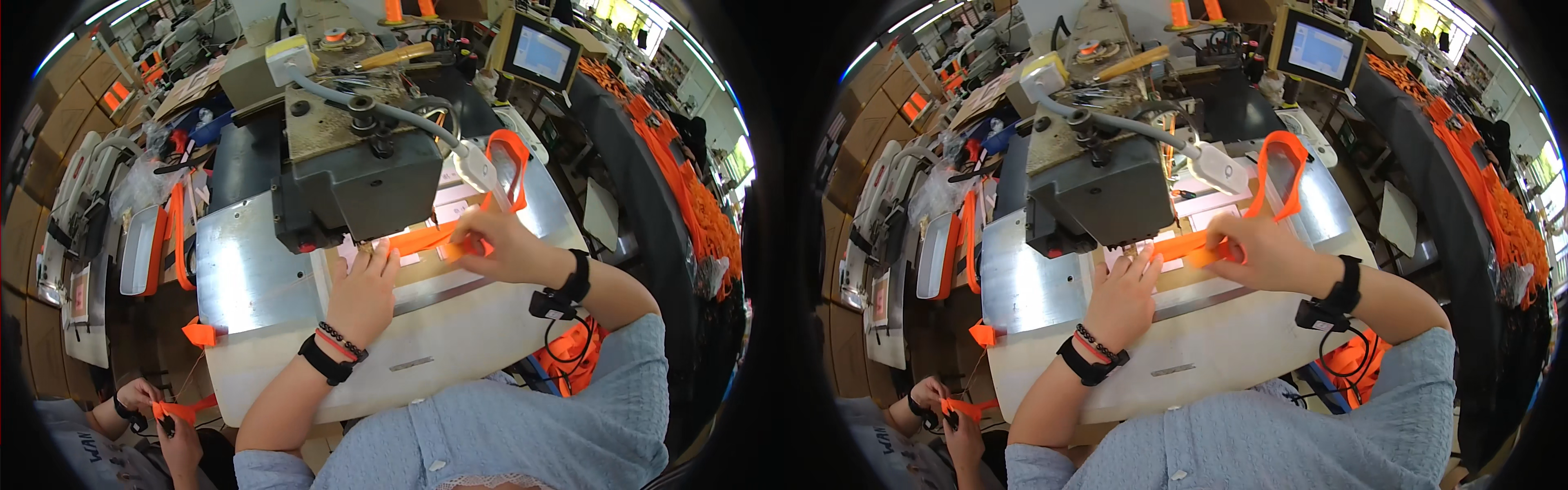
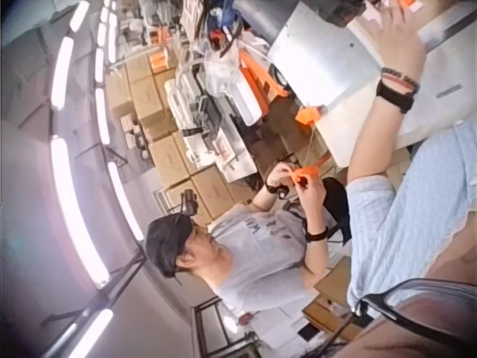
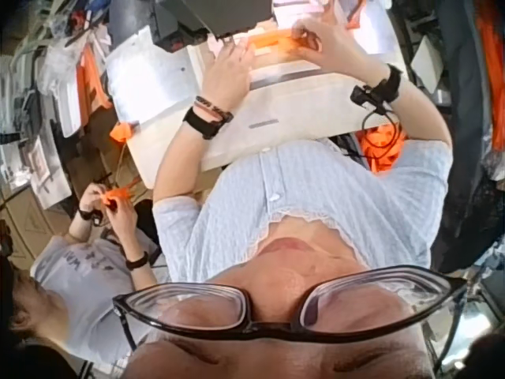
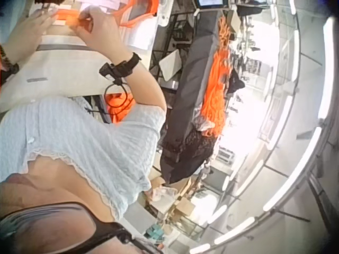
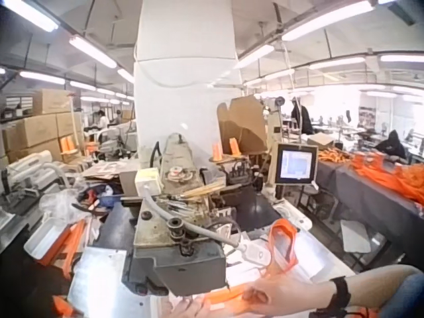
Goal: Using an industrial pattern sewing machine to attach or sew orange webbing straps.
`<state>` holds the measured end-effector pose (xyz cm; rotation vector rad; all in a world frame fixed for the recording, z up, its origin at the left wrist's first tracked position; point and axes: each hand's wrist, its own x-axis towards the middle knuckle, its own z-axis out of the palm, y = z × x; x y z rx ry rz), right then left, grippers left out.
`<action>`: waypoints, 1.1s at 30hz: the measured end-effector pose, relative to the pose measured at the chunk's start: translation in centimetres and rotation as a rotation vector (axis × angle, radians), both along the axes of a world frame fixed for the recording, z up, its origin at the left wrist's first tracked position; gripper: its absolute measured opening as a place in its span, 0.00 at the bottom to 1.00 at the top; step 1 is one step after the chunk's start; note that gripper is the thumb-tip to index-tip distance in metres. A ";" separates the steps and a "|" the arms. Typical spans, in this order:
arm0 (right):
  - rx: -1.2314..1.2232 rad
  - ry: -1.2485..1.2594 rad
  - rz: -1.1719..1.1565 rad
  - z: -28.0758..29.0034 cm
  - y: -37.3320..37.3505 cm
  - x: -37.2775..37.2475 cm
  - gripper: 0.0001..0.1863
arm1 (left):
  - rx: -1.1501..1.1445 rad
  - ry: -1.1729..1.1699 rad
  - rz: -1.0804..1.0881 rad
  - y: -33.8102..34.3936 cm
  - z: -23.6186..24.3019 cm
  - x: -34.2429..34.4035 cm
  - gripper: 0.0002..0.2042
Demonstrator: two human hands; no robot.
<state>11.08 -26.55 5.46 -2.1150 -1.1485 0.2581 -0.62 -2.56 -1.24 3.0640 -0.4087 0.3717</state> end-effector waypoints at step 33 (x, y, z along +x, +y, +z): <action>-0.169 0.204 -0.072 -4.7 7.2 4.4 0.12 | 0.020 0.073 0.105 -0.8 1.2 -0.4 0.28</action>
